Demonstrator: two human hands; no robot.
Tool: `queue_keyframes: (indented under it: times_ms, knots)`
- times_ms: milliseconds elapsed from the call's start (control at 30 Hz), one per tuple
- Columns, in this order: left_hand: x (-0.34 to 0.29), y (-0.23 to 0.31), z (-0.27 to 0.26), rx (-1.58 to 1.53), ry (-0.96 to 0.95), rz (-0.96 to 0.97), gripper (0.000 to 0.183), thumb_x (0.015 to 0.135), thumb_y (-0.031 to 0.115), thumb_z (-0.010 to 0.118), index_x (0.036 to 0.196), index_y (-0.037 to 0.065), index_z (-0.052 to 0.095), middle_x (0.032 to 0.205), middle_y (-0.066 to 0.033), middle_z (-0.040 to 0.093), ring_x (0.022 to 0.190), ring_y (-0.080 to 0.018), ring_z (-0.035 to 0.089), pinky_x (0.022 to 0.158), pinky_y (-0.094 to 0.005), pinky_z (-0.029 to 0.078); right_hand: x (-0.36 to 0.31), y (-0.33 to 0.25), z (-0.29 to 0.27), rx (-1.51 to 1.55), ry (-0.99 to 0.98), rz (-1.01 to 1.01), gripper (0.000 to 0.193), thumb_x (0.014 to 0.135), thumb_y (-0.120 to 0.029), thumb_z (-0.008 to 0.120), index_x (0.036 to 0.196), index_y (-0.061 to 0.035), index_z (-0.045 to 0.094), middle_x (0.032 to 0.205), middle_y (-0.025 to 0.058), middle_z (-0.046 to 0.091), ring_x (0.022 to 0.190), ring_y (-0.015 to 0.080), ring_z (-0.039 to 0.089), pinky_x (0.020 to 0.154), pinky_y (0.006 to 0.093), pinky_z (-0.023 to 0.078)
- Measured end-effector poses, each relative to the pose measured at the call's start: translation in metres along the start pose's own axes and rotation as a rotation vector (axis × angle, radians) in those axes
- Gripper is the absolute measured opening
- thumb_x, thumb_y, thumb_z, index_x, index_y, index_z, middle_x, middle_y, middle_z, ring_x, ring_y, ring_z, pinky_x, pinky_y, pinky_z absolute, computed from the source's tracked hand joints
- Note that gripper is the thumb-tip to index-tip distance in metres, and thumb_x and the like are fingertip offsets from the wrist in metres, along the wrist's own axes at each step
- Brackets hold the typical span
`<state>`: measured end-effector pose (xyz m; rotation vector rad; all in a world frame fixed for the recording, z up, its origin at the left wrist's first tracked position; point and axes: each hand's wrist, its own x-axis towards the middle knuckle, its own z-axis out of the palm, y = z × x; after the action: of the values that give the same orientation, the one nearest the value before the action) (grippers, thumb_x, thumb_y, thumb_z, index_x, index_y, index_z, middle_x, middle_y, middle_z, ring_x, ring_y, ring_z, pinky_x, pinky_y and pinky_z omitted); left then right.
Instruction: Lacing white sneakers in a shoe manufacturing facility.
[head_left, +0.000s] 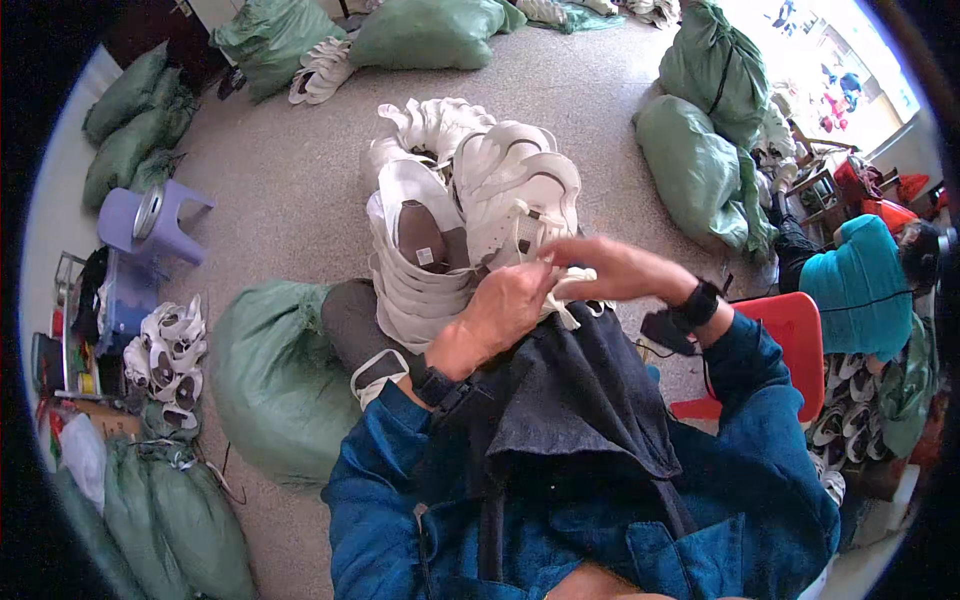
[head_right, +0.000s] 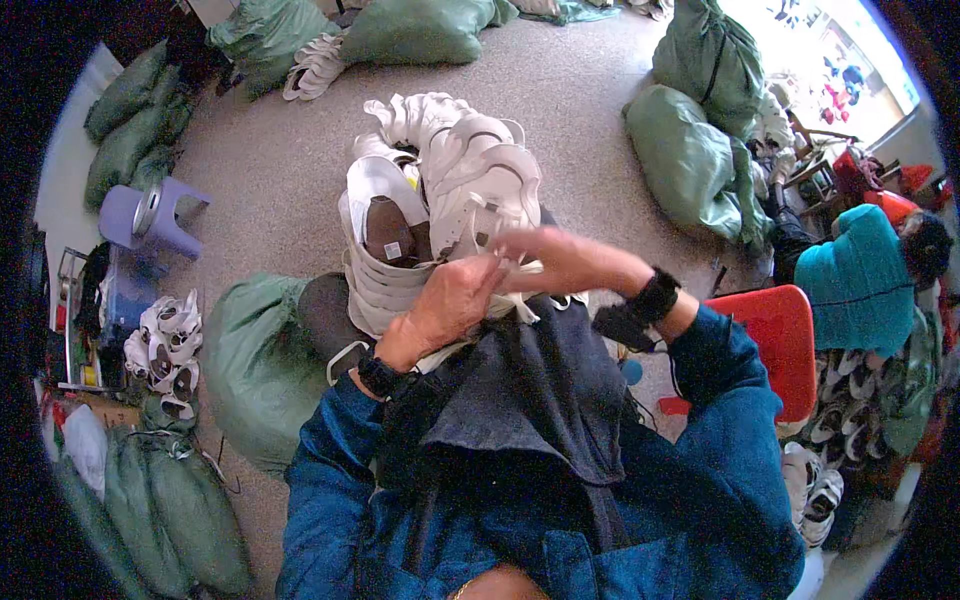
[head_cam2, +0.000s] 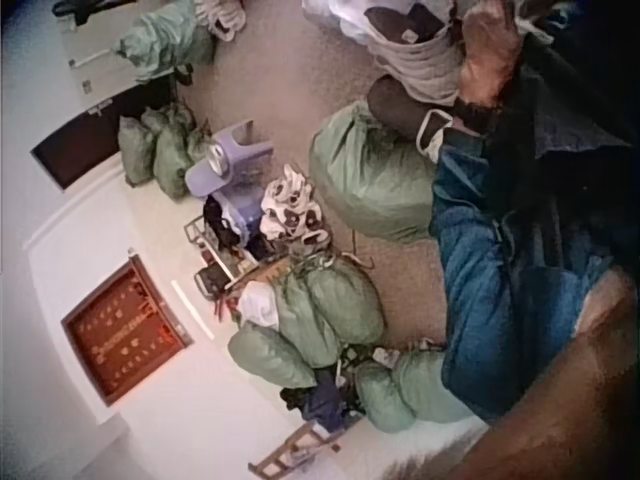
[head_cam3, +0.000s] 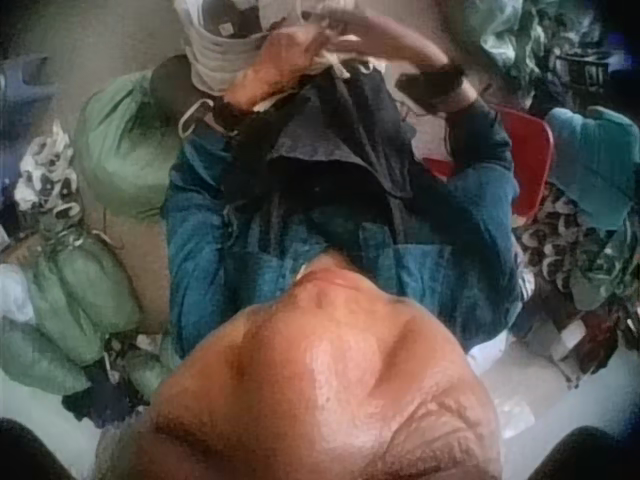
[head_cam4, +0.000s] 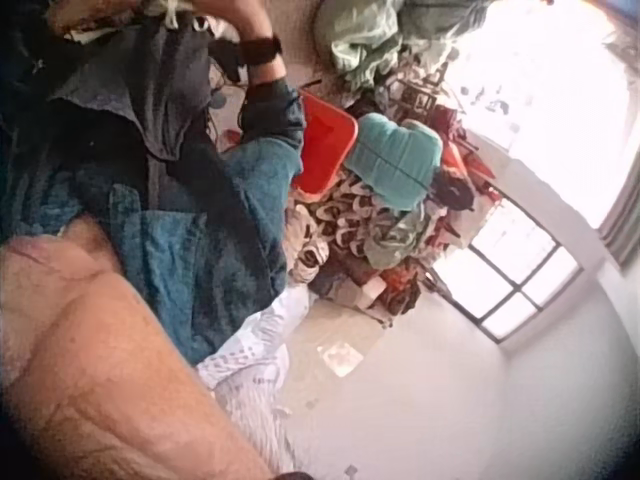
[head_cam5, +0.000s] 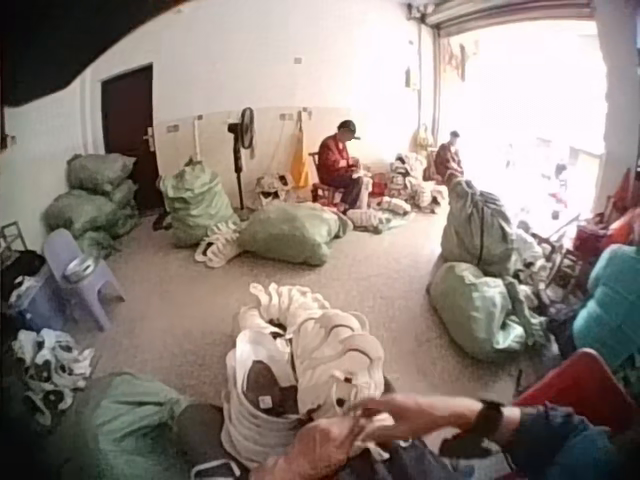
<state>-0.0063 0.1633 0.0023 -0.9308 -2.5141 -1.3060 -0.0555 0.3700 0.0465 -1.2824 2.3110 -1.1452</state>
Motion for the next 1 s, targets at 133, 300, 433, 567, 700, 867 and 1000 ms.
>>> queue_keyframes:
  times_ms: [133,300,433,567,700,867,1000]
  knots:
    - [0.001,0.001,0.011,-0.112,-0.023,0.059,0.021,0.101,0.017,0.049,0.092,0.000,0.058,0.080,-0.0235,0.059,0.080,-0.0448,0.059,0.068,-0.0497,0.046,-0.028,-0.004,-0.002,0.232,-0.260,0.362,0.029,0.101,-0.025,0.057,0.110,0.0021,0.060,0.079,0.0032,0.062,0.073,0.0144,0.061,0.070,0.0314,0.050]
    - [-0.004,-0.005,0.016,-0.053,-0.019,0.135,0.016,0.100,0.015,0.049,0.096,0.001,0.054,0.083,-0.0226,0.057,0.078,-0.0447,0.058,0.068,-0.0497,0.046,-0.058,-0.012,-0.055,0.780,0.084,0.386,0.031,0.103,-0.028,0.056,0.098,0.0009,0.064,0.071,0.0013,0.059,0.064,0.0090,0.053,0.067,0.0265,0.046]
    - [-0.001,0.005,0.021,-0.100,-0.029,0.172,0.018,0.098,0.016,0.053,0.090,0.000,0.053,0.083,-0.0240,0.059,0.083,-0.0459,0.060,0.070,-0.0512,0.046,-0.039,0.008,-0.050,-0.018,0.050,0.264,0.019,0.100,-0.016,0.055,0.103,0.0014,0.063,0.094,0.0054,0.066,0.093,0.0136,0.060,0.084,0.0296,0.049]
    - [0.000,0.026,0.014,-0.180,-0.119,0.067,0.016,0.097,0.013,0.053,0.090,-0.001,0.053,0.082,-0.0238,0.058,0.083,-0.0460,0.059,0.070,-0.0509,0.046,0.006,0.019,-0.028,0.027,0.246,0.100,0.017,0.091,-0.008,0.059,0.106,-0.0018,0.064,0.106,0.0100,0.065,0.106,0.0251,0.061,0.094,0.0365,0.047]
    - [0.002,0.036,0.006,-0.200,-0.086,0.089,0.014,0.096,0.011,0.054,0.090,-0.001,0.052,0.081,-0.0237,0.058,0.083,-0.0445,0.060,0.070,-0.0502,0.047,0.048,0.040,-0.011,-0.626,0.245,-0.127,0.024,0.082,-0.008,0.065,0.106,-0.0049,0.066,0.112,0.0109,0.061,0.118,0.0312,0.054,0.105,0.0447,0.039]
    - [0.000,0.030,0.008,-0.188,-0.114,0.079,0.014,0.096,0.011,0.054,0.089,-0.001,0.053,0.082,-0.0240,0.059,0.082,-0.0433,0.061,0.068,-0.0492,0.047,0.068,0.057,-0.008,-0.696,0.277,-0.218,0.016,0.081,-0.014,0.067,0.096,-0.0074,0.066,0.110,0.0078,0.061,0.116,0.0273,0.053,0.104,0.0453,0.036]
    - [-0.004,0.018,0.011,-0.194,-0.103,0.051,0.014,0.097,0.012,0.053,0.091,0.000,0.053,0.080,-0.0242,0.059,0.077,-0.0440,0.061,0.066,-0.0505,0.047,0.081,0.059,-0.013,-0.476,0.189,-0.023,0.014,0.082,-0.020,0.065,0.088,-0.0072,0.067,0.098,0.0081,0.064,0.105,0.0271,0.058,0.098,0.0437,0.038]
